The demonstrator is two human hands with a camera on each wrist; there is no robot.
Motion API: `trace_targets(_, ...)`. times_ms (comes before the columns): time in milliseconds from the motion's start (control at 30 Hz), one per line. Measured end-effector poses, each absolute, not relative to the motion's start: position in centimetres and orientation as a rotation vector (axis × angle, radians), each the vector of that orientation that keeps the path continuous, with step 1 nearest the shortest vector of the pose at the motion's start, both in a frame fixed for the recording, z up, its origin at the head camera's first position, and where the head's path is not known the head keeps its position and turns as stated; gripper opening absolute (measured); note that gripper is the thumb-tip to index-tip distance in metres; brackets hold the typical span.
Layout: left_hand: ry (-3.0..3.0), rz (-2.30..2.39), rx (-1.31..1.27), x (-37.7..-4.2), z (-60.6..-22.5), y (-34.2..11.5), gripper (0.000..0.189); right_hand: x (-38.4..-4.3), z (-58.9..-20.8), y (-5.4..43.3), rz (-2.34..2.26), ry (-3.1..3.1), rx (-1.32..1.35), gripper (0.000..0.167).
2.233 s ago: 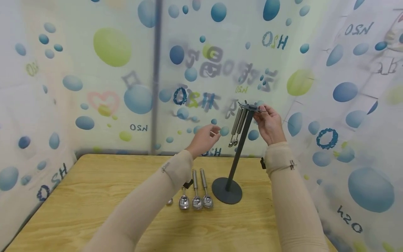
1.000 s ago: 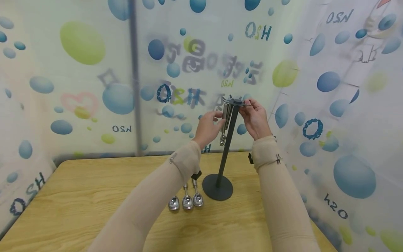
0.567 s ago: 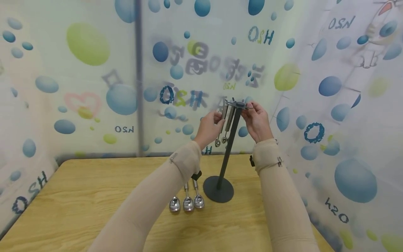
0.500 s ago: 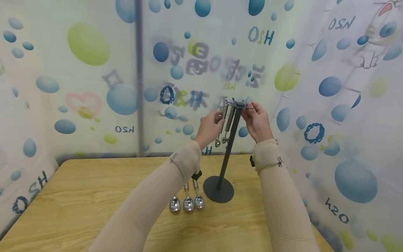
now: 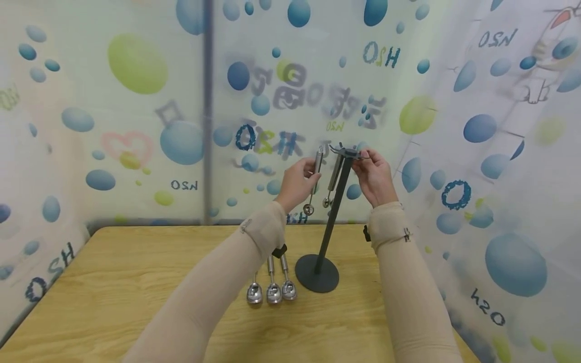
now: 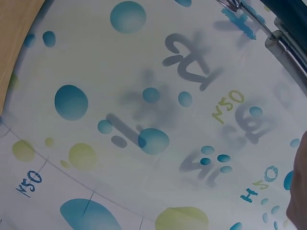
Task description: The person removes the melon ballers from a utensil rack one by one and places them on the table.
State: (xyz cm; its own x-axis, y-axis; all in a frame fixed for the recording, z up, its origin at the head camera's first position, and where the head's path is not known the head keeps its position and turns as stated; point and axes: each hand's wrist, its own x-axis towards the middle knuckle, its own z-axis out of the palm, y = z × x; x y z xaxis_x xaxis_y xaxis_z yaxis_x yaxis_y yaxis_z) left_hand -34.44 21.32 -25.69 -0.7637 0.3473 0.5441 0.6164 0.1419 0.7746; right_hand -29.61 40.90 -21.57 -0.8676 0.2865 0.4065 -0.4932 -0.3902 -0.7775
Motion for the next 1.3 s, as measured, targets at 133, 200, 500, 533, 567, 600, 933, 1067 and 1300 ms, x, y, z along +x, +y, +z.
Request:
trace_targets(133,-2.196,-1.670,-0.920,-34.7,-26.1,20.6,0.027,-29.6,-21.6,40.8,2.264,-1.381,0.276,0.019)
trace_targets(200,-2.203,-1.670,-0.916,-34.8,-26.3,20.3,0.026,-29.5,-21.7,40.8,2.259,-1.391,0.268,0.018)
trace_targets(500,-2.234,-1.684,-0.893,-35.1,-27.2,18.1,0.028,-29.3,-21.6,40.8,2.272,-1.396,0.292,0.016)
trace_targets(533,-2.234,-1.689,-0.887,-35.2,-27.3,17.9,0.028,-29.3,-21.6,40.8,2.271,-1.397,0.297,0.016)
trace_targets(567,-2.234,-1.695,-0.879,-35.3,-27.4,17.6,0.029,-29.3,-21.6,40.8,2.271,-1.396,0.303,0.014)
trace_targets(600,-2.237,-1.696,-0.871,-35.4,-27.6,17.3,0.029,-29.3,-21.6,40.8,2.269,-1.398,0.305,0.013)
trace_targets(933,-2.258,-1.658,-0.851,-36.4,-29.2,14.6,0.030,-29.3,-21.5,40.8,2.271,-1.378,0.279,0.012)
trace_targets(1067,-2.270,-1.641,-0.843,-36.4,-29.7,13.8,0.030,-29.3,-21.5,40.9,2.272,-1.381,0.273,0.013)
trace_targets(1300,-2.307,-1.619,-0.793,-36.7,-31.0,12.3,0.034,-29.2,-21.5,40.8,2.265,-1.393,0.268,0.014)
